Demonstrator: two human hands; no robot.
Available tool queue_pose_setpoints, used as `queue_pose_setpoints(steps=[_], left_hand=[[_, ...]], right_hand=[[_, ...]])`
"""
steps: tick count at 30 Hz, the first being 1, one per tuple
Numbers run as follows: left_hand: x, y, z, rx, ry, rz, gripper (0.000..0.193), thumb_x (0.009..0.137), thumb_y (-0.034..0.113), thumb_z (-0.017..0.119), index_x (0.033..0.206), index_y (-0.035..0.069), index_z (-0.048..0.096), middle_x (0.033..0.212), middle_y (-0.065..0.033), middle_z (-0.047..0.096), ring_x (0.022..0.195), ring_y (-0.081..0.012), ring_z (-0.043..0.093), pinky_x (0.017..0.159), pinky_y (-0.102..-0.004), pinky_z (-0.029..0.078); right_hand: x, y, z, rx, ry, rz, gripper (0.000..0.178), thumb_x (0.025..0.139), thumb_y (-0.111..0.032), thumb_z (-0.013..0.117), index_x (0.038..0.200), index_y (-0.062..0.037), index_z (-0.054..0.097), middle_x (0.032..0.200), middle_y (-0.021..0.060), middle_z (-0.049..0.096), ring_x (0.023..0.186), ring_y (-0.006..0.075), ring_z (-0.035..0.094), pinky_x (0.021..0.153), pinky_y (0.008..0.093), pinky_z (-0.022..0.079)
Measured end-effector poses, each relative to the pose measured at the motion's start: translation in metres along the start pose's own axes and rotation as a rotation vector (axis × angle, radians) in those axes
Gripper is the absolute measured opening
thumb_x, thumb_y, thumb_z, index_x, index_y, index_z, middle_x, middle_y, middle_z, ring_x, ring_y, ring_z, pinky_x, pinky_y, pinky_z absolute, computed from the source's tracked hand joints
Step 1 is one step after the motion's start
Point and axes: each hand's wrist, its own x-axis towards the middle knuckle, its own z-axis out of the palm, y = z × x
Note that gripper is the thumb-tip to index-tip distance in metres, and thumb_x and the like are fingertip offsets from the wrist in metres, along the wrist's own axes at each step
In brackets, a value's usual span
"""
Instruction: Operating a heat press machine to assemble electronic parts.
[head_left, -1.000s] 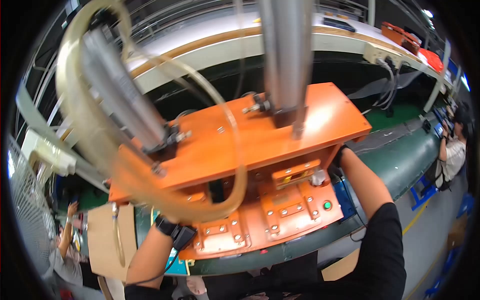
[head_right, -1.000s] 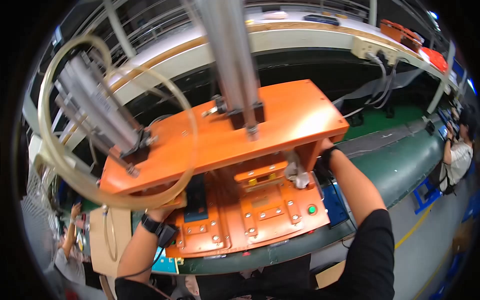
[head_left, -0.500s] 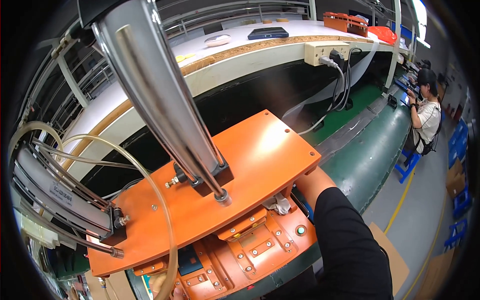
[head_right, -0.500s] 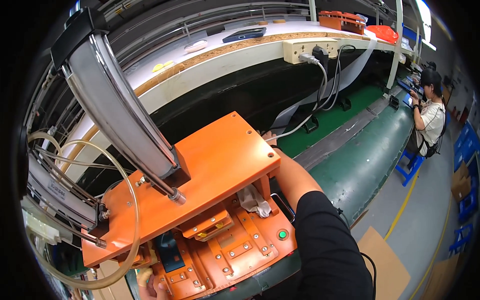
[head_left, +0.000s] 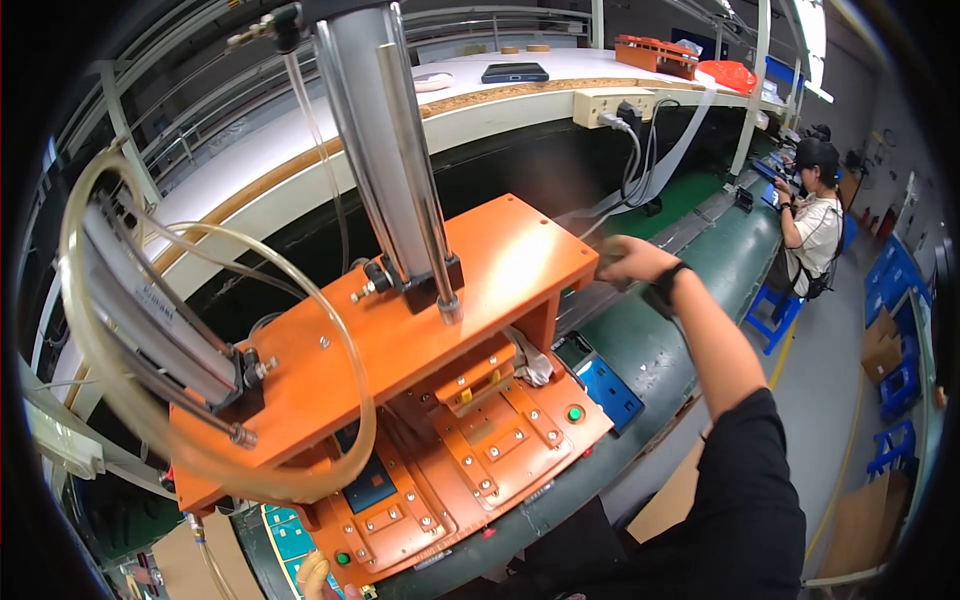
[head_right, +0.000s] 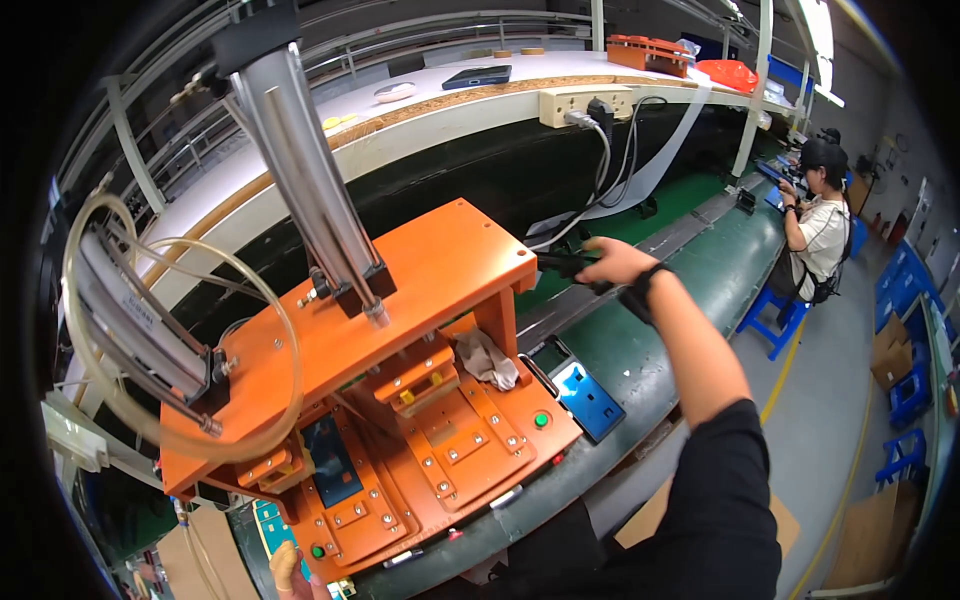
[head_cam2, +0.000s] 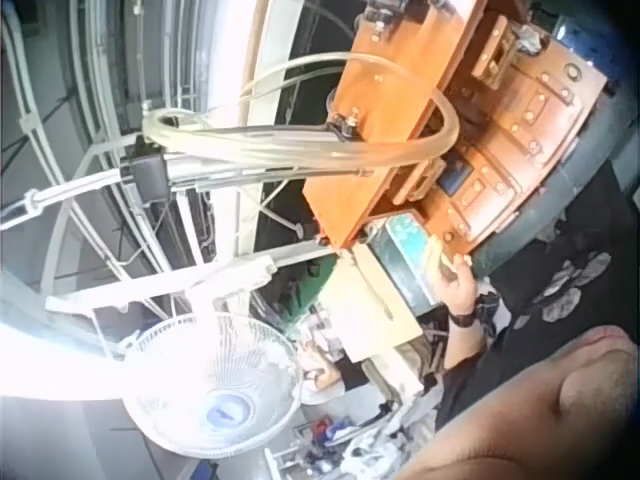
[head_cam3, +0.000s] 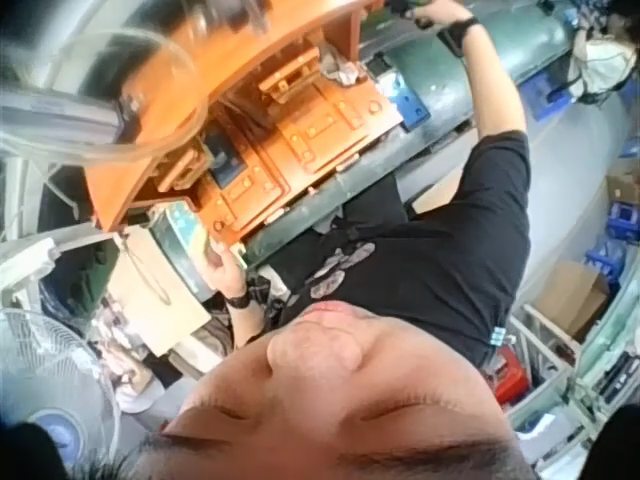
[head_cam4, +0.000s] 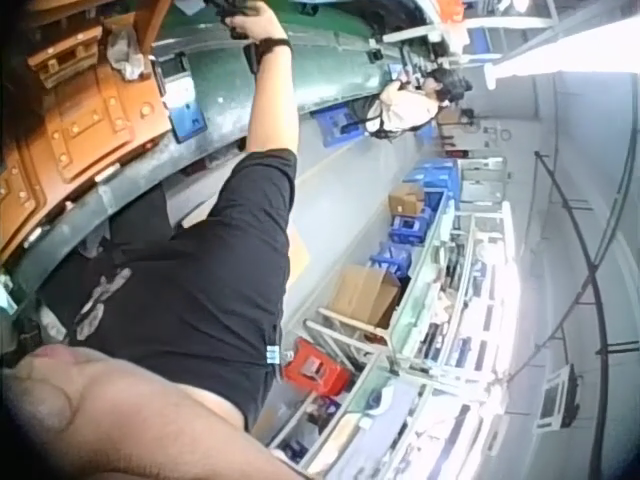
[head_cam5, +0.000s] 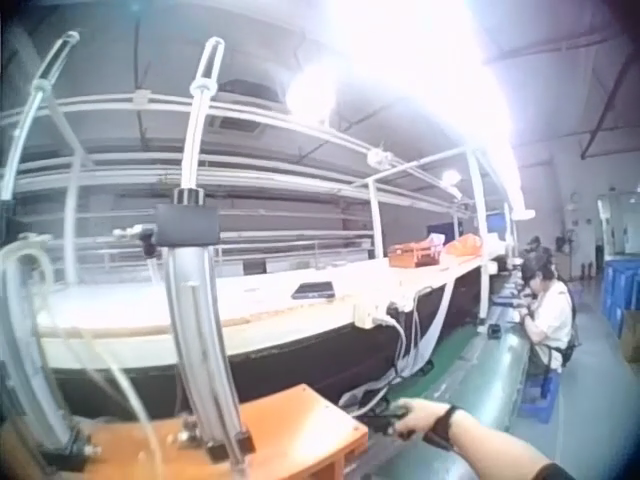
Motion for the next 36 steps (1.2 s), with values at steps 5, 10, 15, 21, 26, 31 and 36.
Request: queue_pose_setpoints(steps=[5, 10, 15, 21, 26, 31, 36], left_hand=[[-0.008, -0.006, -0.001, -0.024, -0.118, 0.208, 0.040, 0.085, 0.003, 0.061, 0.124, -0.004, 0.054, 0.127, -0.0195, 0.053, 0.117, -0.0338, 0.052, 0.104, -0.0438, 0.038], [-0.016, 0.038, 0.022, -0.119, -0.491, 0.570, 0.051, 0.074, 0.016, 0.076, 0.119, 0.001, 0.057, 0.123, -0.0215, 0.056, 0.115, -0.0432, 0.052, 0.100, -0.0517, 0.040], [-0.026, 0.071, 0.043, 0.075, -0.796, 0.640, 0.070, 0.076, 0.038, 0.080, 0.133, 0.009, 0.051, 0.139, -0.0158, 0.047, 0.132, -0.0383, 0.040, 0.109, -0.0504, 0.034], [-0.017, 0.033, 0.025, 0.224, -0.488, 0.583, 0.077, 0.060, 0.035, 0.088, 0.126, 0.010, 0.056, 0.126, -0.0098, 0.058, 0.125, -0.0382, 0.050, 0.104, -0.0574, 0.034], [0.037, 0.012, 0.010, 0.237, -0.392, 0.547, 0.069, 0.060, 0.018, 0.083, 0.122, 0.005, 0.056, 0.118, -0.0157, 0.061, 0.115, -0.0372, 0.056, 0.100, -0.0451, 0.042], [0.076, 0.013, 0.007, 0.400, -0.456, 0.453, 0.066, 0.061, 0.014, 0.076, 0.123, 0.006, 0.056, 0.120, -0.0164, 0.057, 0.116, -0.0363, 0.052, 0.100, -0.0426, 0.040], [0.095, 0.021, 0.002, 0.514, -0.654, 0.457, 0.065, 0.063, 0.019, 0.077, 0.123, 0.007, 0.056, 0.116, -0.0149, 0.058, 0.112, -0.0348, 0.053, 0.097, -0.0420, 0.041]], right_hand=[[-0.193, 0.033, -0.026, 0.731, -0.138, 0.039, 0.070, 0.075, -0.018, 0.079, 0.133, 0.0021, 0.045, 0.109, 0.0140, 0.065, 0.091, 0.0221, 0.067, 0.079, 0.0366, 0.055], [-0.314, 0.033, 0.116, 1.189, -0.676, -0.055, 0.102, 0.063, -0.013, 0.087, 0.144, 0.0058, 0.027, 0.138, 0.0288, 0.044, 0.130, 0.0387, 0.045, 0.110, 0.0563, 0.032], [-0.313, -0.014, 0.263, 1.311, -1.140, 0.020, 0.099, 0.069, -0.010, 0.084, 0.146, 0.0029, 0.024, 0.139, 0.0213, 0.045, 0.131, 0.0331, 0.045, 0.114, 0.0443, 0.030], [-0.273, -0.061, 0.348, 1.561, -1.383, 0.062, 0.089, 0.079, -0.013, 0.075, 0.149, -0.0046, 0.021, 0.147, 0.0194, 0.038, 0.131, 0.0335, 0.046, 0.114, 0.0477, 0.030], [-0.257, -0.075, 0.350, 1.299, -1.215, -0.081, 0.062, 0.099, -0.027, 0.053, 0.149, -0.0063, 0.023, 0.146, 0.0178, 0.041, 0.129, 0.0329, 0.048, 0.108, 0.0451, 0.038], [-0.271, -0.045, 0.349, 1.245, -0.967, -0.014, 0.050, 0.102, -0.019, 0.046, 0.147, -0.0046, 0.030, 0.129, 0.0179, 0.055, 0.111, 0.0219, 0.059, 0.098, 0.0366, 0.046], [-0.293, 0.002, 0.342, 1.300, -0.845, 0.089, 0.046, 0.101, -0.016, 0.046, 0.144, -0.0040, 0.035, 0.128, 0.0174, 0.056, 0.108, 0.0216, 0.060, 0.098, 0.0365, 0.046]])
